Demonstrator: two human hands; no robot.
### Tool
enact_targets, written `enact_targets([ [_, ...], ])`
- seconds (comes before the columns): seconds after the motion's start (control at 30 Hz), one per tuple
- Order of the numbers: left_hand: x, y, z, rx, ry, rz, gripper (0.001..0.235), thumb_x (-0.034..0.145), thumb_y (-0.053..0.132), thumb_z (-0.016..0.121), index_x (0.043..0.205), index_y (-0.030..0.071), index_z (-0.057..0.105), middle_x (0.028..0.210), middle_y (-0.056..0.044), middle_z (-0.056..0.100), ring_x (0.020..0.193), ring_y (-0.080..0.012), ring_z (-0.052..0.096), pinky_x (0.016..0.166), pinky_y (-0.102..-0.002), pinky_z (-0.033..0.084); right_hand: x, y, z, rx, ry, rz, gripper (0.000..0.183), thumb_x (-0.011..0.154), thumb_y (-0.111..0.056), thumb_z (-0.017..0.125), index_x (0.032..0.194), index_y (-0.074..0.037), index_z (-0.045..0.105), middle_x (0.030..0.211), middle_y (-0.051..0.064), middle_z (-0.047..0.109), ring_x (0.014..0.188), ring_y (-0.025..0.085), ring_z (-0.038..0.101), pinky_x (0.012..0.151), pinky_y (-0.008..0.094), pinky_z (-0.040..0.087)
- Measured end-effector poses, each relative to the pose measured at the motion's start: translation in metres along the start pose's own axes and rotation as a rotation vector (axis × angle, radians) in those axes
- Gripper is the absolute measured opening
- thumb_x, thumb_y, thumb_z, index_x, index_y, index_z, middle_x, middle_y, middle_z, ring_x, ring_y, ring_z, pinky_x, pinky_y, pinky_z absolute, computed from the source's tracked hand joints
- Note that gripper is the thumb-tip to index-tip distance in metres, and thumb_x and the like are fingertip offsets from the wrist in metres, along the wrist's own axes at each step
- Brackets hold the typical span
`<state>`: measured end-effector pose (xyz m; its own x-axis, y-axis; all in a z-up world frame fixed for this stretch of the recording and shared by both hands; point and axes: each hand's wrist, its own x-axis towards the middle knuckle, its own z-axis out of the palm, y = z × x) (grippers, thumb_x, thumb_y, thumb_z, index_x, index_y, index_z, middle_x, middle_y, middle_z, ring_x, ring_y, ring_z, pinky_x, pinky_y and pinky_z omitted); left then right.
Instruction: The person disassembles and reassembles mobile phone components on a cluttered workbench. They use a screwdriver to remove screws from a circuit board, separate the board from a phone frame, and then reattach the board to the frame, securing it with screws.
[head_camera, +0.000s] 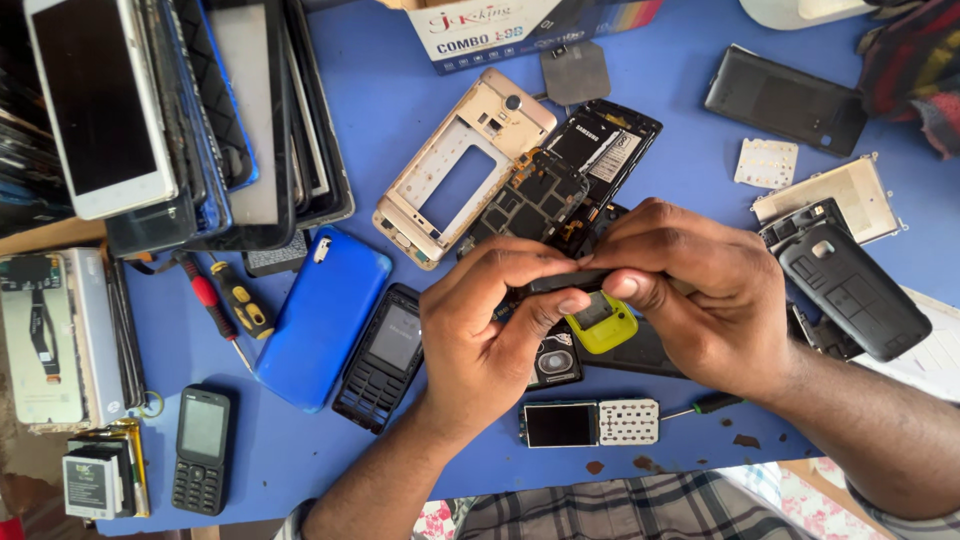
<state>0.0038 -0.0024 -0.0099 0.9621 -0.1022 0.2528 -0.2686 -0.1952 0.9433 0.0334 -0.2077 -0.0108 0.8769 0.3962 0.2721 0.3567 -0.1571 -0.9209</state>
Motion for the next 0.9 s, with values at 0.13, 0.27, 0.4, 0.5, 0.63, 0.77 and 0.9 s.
enact_targets([
  [0.13, 0.000, 0.000, 0.001, -0.007, 0.002, -0.028, 0.018, 0.099, 0.014, 0.079, 0.109, 0.004, 0.068, 0.102, -0.007, 0.073, 0.089, -0.0111, 0.073, 0.077, -0.022, 0.059, -0.001, 0.001, 0.000, 0.006, -0.002, 0.056, 0.007, 0.100, -0.008, 0.069, 0.103, -0.001, 0.069, 0.097, 0.009, 0.072, 0.085, 0.014, 0.070, 0.072, 0.026, 0.055],
  [0.27, -0.001, -0.003, -0.002, -0.117, -0.035, -0.160, 0.017, 0.100, 0.015, 0.077, 0.111, 0.003, 0.071, 0.097, -0.005, 0.072, 0.084, -0.0072, 0.068, 0.073, -0.020, 0.055, -0.003, -0.001, 0.000, -0.015, 0.009, 0.182, 0.011, 0.101, -0.009, 0.067, 0.105, 0.001, 0.071, 0.095, 0.007, 0.073, 0.082, 0.012, 0.068, 0.070, 0.025, 0.053],
  [0.4, -0.003, -0.008, -0.002, -0.507, 0.018, -0.415, 0.024, 0.101, 0.017, 0.072, 0.115, -0.002, 0.071, 0.102, -0.004, 0.072, 0.084, -0.0059, 0.061, 0.070, -0.020, 0.048, -0.001, -0.001, -0.005, 0.200, -0.021, 0.436, 0.024, 0.107, -0.015, 0.055, 0.115, 0.002, 0.070, 0.103, 0.007, 0.073, 0.091, 0.011, 0.064, 0.079, 0.026, 0.052],
  [0.5, -0.004, -0.013, -0.001, -0.616, 0.026, -0.413, 0.028, 0.106, 0.018, 0.070, 0.122, -0.005, 0.068, 0.106, -0.006, 0.074, 0.096, -0.0071, 0.065, 0.083, -0.021, 0.053, 0.001, 0.002, -0.007, 0.382, -0.012, 0.568, 0.030, 0.109, -0.019, 0.051, 0.120, 0.002, 0.070, 0.107, 0.008, 0.073, 0.095, 0.010, 0.061, 0.084, 0.026, 0.050],
  [0.63, -0.005, -0.017, 0.000, -0.637, 0.046, -0.401, 0.029, 0.107, 0.016, 0.070, 0.124, -0.006, 0.067, 0.109, -0.008, 0.074, 0.100, -0.0087, 0.065, 0.090, -0.023, 0.054, 0.003, 0.007, -0.007, 0.547, -0.012, 0.587, 0.031, 0.108, -0.019, 0.051, 0.122, 0.002, 0.068, 0.114, 0.009, 0.074, 0.107, 0.011, 0.066, 0.093, 0.026, 0.053],
  [0.77, -0.006, -0.014, -0.002, -0.641, 0.040, -0.357, 0.030, 0.105, 0.013, 0.070, 0.128, -0.006, 0.065, 0.116, -0.011, 0.073, 0.109, -0.0131, 0.069, 0.100, -0.028, 0.058, 0.001, 0.007, -0.006, 0.365, -0.021, 0.618, 0.031, 0.108, -0.020, 0.054, 0.122, 0.002, 0.073, 0.105, 0.012, 0.075, 0.095, 0.012, 0.063, 0.082, 0.027, 0.052],
  [0.9, -0.008, -0.007, -0.004, -0.550, -0.031, -0.209, 0.029, 0.104, 0.001, 0.074, 0.129, -0.005, 0.062, 0.121, -0.012, 0.066, 0.112, -0.0146, 0.070, 0.100, -0.027, 0.059, -0.003, 0.005, -0.007, 0.383, -0.034, 0.468, 0.030, 0.107, -0.020, 0.056, 0.121, 0.002, 0.070, 0.116, 0.010, 0.073, 0.105, 0.012, 0.067, 0.092, 0.026, 0.054],
])
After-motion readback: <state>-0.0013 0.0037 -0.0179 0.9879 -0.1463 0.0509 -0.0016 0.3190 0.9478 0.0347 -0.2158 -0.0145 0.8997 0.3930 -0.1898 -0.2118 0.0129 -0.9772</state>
